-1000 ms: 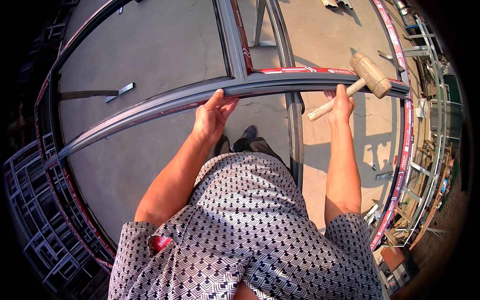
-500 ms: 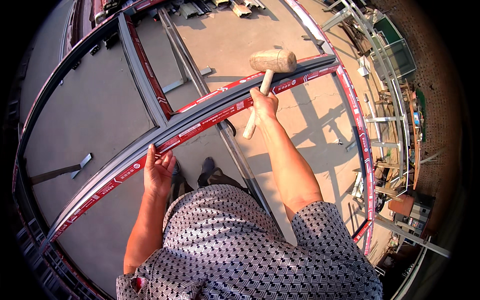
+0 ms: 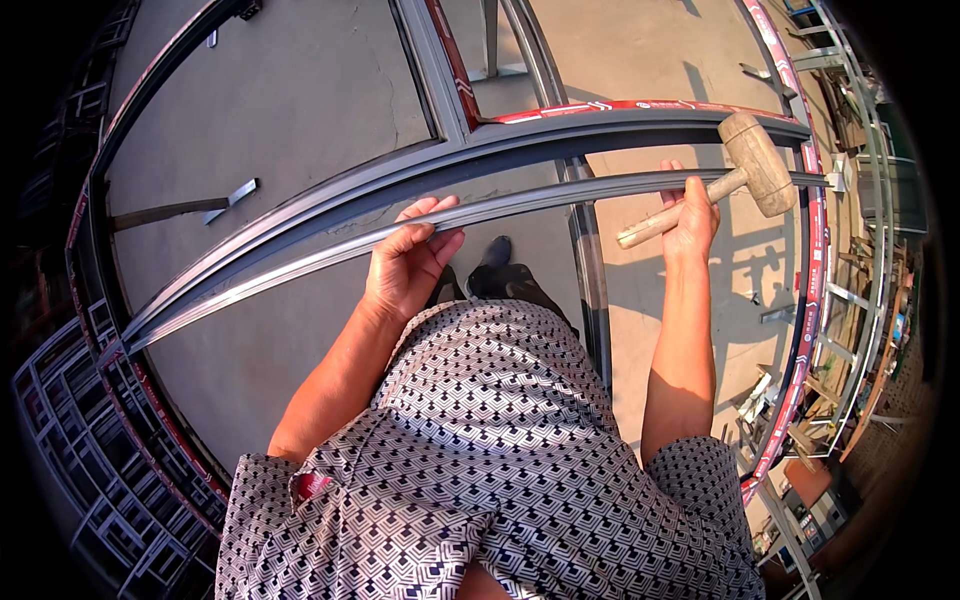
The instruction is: The person assembles a window frame by fitting metal profiles into a larger frame structure. They use a rubber mallet to tap the pieces into place, ensuring a snug fit. The person works methodically around the frame, adjusting and securing each section.
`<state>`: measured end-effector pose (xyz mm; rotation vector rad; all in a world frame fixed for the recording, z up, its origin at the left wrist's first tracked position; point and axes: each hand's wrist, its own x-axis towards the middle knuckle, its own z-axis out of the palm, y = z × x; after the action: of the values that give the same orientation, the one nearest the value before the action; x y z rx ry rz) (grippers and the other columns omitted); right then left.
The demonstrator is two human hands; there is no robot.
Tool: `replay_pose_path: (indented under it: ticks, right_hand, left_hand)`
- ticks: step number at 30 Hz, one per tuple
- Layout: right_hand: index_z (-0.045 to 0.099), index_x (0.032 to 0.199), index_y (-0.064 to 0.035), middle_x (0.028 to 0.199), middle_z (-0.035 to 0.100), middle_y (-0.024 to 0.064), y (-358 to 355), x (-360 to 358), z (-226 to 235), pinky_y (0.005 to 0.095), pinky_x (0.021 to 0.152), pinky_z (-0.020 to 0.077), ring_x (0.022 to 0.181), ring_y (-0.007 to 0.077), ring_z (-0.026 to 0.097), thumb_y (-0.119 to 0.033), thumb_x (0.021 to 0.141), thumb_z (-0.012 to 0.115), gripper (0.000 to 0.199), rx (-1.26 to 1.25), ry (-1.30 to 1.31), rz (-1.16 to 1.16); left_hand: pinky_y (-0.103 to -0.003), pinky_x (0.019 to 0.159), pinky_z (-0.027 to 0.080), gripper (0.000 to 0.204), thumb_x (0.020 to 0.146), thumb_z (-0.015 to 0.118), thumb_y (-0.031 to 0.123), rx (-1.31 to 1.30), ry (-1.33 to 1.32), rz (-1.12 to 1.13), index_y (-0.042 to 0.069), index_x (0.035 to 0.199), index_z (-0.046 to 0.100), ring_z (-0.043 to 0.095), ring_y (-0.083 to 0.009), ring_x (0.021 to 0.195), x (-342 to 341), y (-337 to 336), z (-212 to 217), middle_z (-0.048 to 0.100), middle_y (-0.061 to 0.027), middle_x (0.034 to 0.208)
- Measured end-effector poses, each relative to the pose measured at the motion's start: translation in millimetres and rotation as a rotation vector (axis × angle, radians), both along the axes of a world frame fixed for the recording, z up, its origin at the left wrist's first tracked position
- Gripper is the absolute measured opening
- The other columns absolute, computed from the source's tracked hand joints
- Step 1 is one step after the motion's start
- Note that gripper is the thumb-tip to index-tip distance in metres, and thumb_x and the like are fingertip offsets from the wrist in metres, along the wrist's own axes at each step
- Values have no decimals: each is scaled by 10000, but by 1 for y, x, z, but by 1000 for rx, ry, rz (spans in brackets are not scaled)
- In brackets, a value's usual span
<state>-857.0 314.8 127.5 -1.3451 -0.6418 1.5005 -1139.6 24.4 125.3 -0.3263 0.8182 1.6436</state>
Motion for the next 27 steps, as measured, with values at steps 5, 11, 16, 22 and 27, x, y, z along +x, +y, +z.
replay_pose_path:
  ticks: [5, 11, 16, 22, 27]
  right_hand:
    - [536, 1372, 170, 1359, 658, 271, -12, 12, 2, 484, 1163, 578, 1257, 381, 692, -60, 1040, 553, 404, 24, 6, 15]
    - [529, 1389, 163, 1349, 667, 251, -13, 20, -3, 491, 1178, 561, 1281, 370, 679, -52, 1016, 525, 431, 73, 77, 55]
    - [523, 1404, 146, 1382, 641, 249, -16, 21, 0, 493, 1159, 576, 1292, 367, 674, -31, 977, 509, 463, 72, 150, 11]
    - [554, 1390, 139, 1402, 639, 219, -19, 23, 7, 497, 1203, 523, 1345, 341, 638, -49, 965, 511, 467, 119, 172, 56]
    - [500, 1474, 134, 1451, 625, 221, -20, 22, 18, 484, 1245, 482, 1390, 338, 601, -73, 1004, 501, 514, 143, 185, 49]
  left_hand:
    - [-450, 1159, 537, 500, 911, 744, 38, 52, -1, -51, 91, 1387, 599, 657, -299, 1298, 5, -6, 3, 604, -143, 1551]
    - [-446, 1152, 541, 556, 931, 766, 57, 107, 1, -89, 106, 1454, 584, 653, -308, 1318, 4, -9, 3, 570, -150, 1588]
    - [-446, 1127, 564, 628, 943, 781, 79, 113, -8, -128, 113, 1527, 552, 648, -324, 1345, 3, -13, 9, 537, -159, 1615]
    - [-454, 1132, 563, 650, 944, 781, 79, 146, 11, -138, 124, 1544, 533, 639, -328, 1356, 3, -14, 13, 527, -156, 1621]
    - [-458, 1123, 569, 675, 966, 772, 94, 159, 23, -154, 119, 1577, 488, 640, -333, 1350, 4, -17, 17, 532, -178, 1604]
